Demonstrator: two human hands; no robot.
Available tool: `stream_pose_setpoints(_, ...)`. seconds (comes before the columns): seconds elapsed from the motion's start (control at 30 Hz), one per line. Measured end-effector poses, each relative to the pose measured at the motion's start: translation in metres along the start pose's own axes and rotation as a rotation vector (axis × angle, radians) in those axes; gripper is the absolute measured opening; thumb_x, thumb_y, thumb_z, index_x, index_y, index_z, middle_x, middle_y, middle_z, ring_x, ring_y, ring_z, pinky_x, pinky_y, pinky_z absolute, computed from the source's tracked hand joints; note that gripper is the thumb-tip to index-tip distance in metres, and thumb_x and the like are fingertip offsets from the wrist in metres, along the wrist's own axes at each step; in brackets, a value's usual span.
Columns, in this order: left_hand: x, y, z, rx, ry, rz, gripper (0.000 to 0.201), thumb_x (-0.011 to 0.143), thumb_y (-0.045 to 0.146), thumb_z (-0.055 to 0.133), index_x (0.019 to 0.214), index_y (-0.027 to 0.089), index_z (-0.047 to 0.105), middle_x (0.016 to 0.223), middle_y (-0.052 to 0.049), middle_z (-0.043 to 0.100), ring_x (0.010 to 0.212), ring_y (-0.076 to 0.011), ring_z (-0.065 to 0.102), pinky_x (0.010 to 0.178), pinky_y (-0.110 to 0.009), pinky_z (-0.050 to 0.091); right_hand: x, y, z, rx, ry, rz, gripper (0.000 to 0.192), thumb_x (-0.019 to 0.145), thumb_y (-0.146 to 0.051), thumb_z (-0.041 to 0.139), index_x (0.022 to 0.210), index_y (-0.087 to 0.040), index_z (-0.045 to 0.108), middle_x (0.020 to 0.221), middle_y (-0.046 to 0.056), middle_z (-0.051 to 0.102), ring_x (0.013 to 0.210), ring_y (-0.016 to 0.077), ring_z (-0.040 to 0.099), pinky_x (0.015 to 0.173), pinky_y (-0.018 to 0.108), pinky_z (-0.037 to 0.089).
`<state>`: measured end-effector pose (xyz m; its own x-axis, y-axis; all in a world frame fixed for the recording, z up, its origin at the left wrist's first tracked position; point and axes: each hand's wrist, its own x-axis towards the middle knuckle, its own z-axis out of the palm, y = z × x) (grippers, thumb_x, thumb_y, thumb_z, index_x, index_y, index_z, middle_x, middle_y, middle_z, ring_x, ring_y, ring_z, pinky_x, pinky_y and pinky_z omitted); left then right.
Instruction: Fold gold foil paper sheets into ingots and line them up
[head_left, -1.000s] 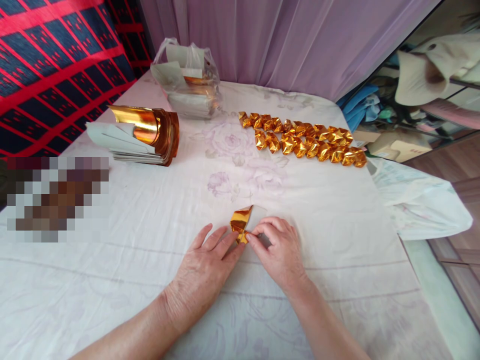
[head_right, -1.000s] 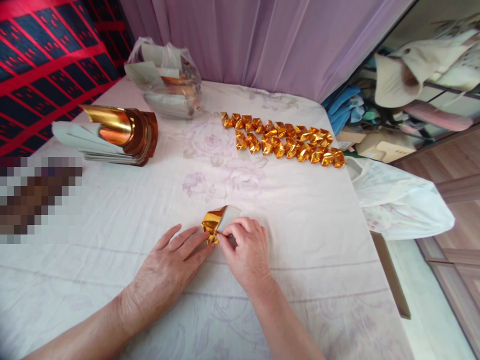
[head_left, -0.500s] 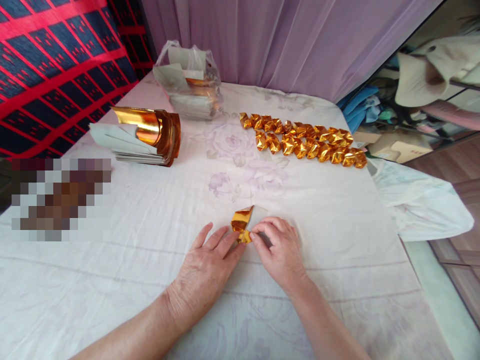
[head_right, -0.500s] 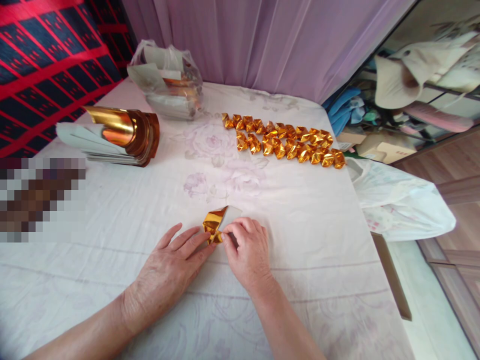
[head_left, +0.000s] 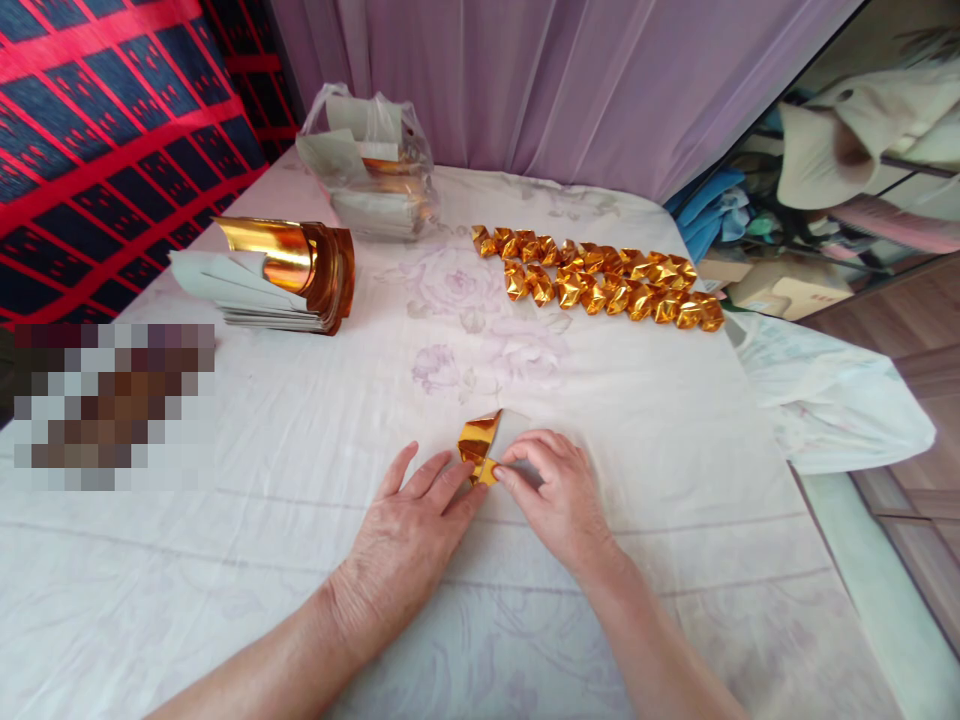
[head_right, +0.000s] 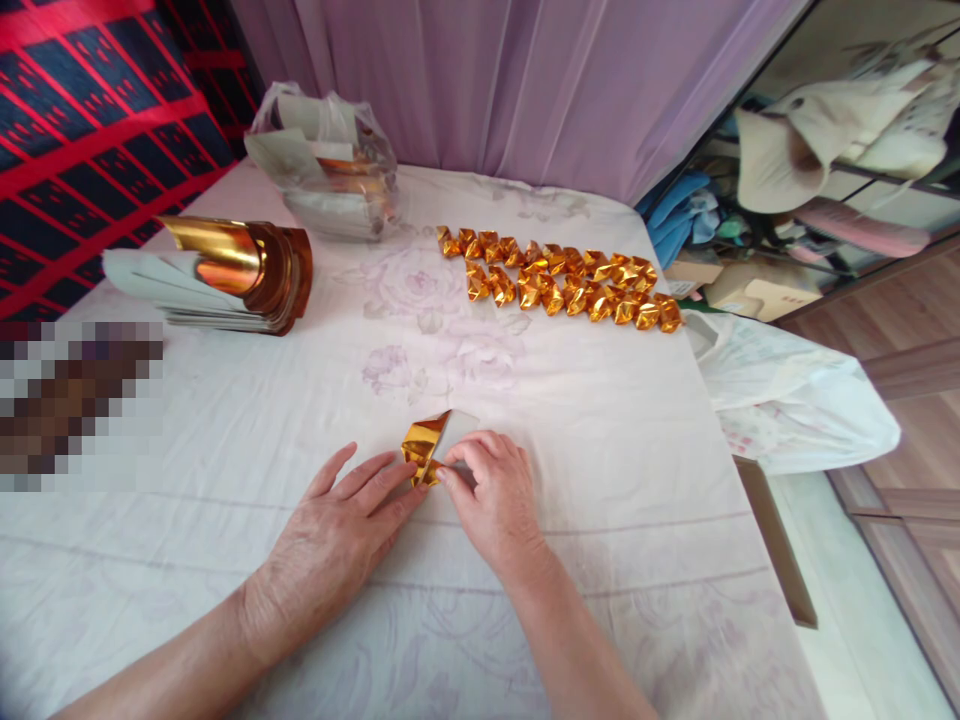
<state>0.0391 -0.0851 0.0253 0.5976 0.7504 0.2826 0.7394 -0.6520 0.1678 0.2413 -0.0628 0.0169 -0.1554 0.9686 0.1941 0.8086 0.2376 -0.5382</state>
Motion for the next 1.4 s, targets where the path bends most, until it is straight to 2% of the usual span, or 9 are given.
stream_pose_setpoints(0.27, 0.002, 0.001, -0.003, 0.02, 0.027, 0.018, 0.028, 0.091, 0.015, 0.055, 0.115, 0.025, 0.066, 0.12, -0.002, 0.068, 0.116, -0.0233, 0.06, 0.118, -0.052, 0.023, 0.002, 0.009, -0.006, 0.076, -0.044, -0.077, 0.013, 0.087, -0.015, 0.058, 0.082, -0.024, 0.066, 0.089, 0.001, 0.068, 0.087, 0.0182, 0.063, 0.077, 0.033, 0.044)
stream_pose_setpoints(0.4, 0.003, 0.003, -0.002, 0.041, 0.022, 0.019, 0.03, 0.091, 0.015, 0.054, 0.117, 0.023, 0.066, 0.119, -0.003, 0.069, 0.116, -0.0241, 0.06, 0.118, -0.052, 0.021, -0.001, 0.001, -0.002, -0.039, -0.015, -0.065, 0.002, 0.085, -0.026, 0.067, 0.085, -0.024, 0.066, 0.093, 0.003, 0.066, 0.09, 0.021, 0.061, 0.077, 0.035, 0.041)
stream_pose_setpoints(0.5, 0.003, 0.002, -0.003, 0.049, 0.016, 0.025, 0.03, 0.091, 0.015, 0.053, 0.117, 0.022, 0.066, 0.119, -0.004, 0.069, 0.116, -0.0245, 0.06, 0.118, -0.053, 0.021, -0.001, -0.002, 0.001, -0.072, -0.005, -0.042, 0.009, 0.081, -0.029, 0.073, 0.085, -0.024, 0.065, 0.093, 0.003, 0.066, 0.091, 0.0217, 0.06, 0.077, 0.035, 0.04)
stream_pose_setpoints(0.83, 0.001, -0.006, -0.005, 0.018, 0.003, 0.083, 0.031, 0.088, 0.014, 0.055, 0.116, 0.023, 0.065, 0.125, -0.004, 0.067, 0.12, -0.0249, 0.058, 0.12, -0.055, 0.016, 0.002, 0.01, -0.005, 0.095, -0.079, -0.036, 0.013, 0.082, -0.011, 0.066, 0.085, -0.024, 0.065, 0.093, 0.002, 0.067, 0.091, 0.0193, 0.062, 0.082, 0.034, 0.044)
stream_pose_setpoints(1.0, -0.002, -0.01, 0.0, 0.019, 0.004, 0.109, 0.03, 0.088, 0.017, 0.058, 0.117, 0.024, 0.063, 0.125, -0.003, 0.067, 0.122, -0.0239, 0.056, 0.121, -0.054, 0.011, 0.003, 0.014, -0.005, 0.136, -0.085, -0.051, 0.013, 0.083, -0.01, 0.064, 0.085, -0.023, 0.064, 0.092, 0.002, 0.067, 0.09, 0.0181, 0.062, 0.082, 0.033, 0.045)
stream_pose_setpoints(1.17, -0.002, -0.013, 0.006, 0.013, 0.038, 0.109, 0.025, 0.091, 0.019, 0.056, 0.114, 0.025, 0.064, 0.123, -0.002, 0.068, 0.122, -0.0222, 0.056, 0.121, -0.052, 0.008, 0.004, 0.018, -0.002, 0.156, -0.08, -0.084, 0.014, 0.082, -0.009, 0.063, 0.083, -0.023, 0.064, 0.091, 0.002, 0.068, 0.088, 0.0181, 0.062, 0.079, 0.032, 0.045)
stream_pose_setpoints(1.4, 0.003, -0.012, 0.012, -0.012, 0.144, 0.093, 0.018, 0.093, 0.02, 0.052, 0.102, 0.025, 0.067, 0.116, -0.001, 0.07, 0.116, -0.0209, 0.06, 0.121, -0.048, 0.01, 0.002, 0.017, 0.004, 0.149, 0.011, -0.124, 0.015, 0.079, -0.009, 0.063, 0.082, -0.023, 0.063, 0.089, 0.001, 0.067, 0.087, 0.0185, 0.062, 0.079, 0.033, 0.044)
